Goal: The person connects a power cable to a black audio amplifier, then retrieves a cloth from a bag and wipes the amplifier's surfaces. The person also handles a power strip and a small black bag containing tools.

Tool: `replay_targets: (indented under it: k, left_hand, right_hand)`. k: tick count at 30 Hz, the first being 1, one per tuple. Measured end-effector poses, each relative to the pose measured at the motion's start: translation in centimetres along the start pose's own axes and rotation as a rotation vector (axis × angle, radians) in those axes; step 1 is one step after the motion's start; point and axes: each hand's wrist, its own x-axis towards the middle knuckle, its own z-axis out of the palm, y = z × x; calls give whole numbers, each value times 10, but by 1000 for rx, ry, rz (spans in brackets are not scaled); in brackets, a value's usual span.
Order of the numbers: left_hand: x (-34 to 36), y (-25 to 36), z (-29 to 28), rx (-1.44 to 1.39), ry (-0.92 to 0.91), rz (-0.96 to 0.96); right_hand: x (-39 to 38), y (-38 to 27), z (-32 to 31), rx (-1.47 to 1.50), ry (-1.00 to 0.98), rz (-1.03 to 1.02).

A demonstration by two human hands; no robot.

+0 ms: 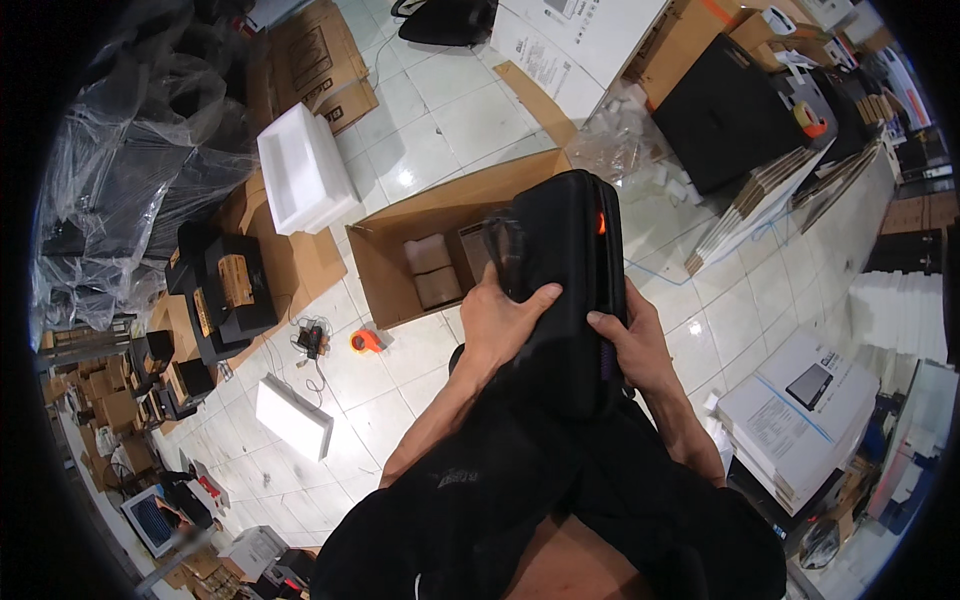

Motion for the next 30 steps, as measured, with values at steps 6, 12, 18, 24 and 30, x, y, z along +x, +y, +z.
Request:
replay_targets:
  k: [6, 12, 18, 24, 30]
  left_hand:
    - [-8, 19, -8, 106, -148, -1]
    - [-3, 11, -15, -233, -193, -42]
    - [-2, -43, -34, -1073, -314, -206]
    - [-13, -29, -47, -1765, -188, -297]
    - [-36, -58, -40, -1828, -181, -287]
  right_hand:
    - [-1, 0, 6, -198, -27, -111]
    - [-3, 8, -10, 9, -29, 7]
    - [1, 22, -47, 257, 104, 85]
    - [-3, 46, -57, 484, 211, 153]
    - [-2, 49, -52, 575, 149, 180]
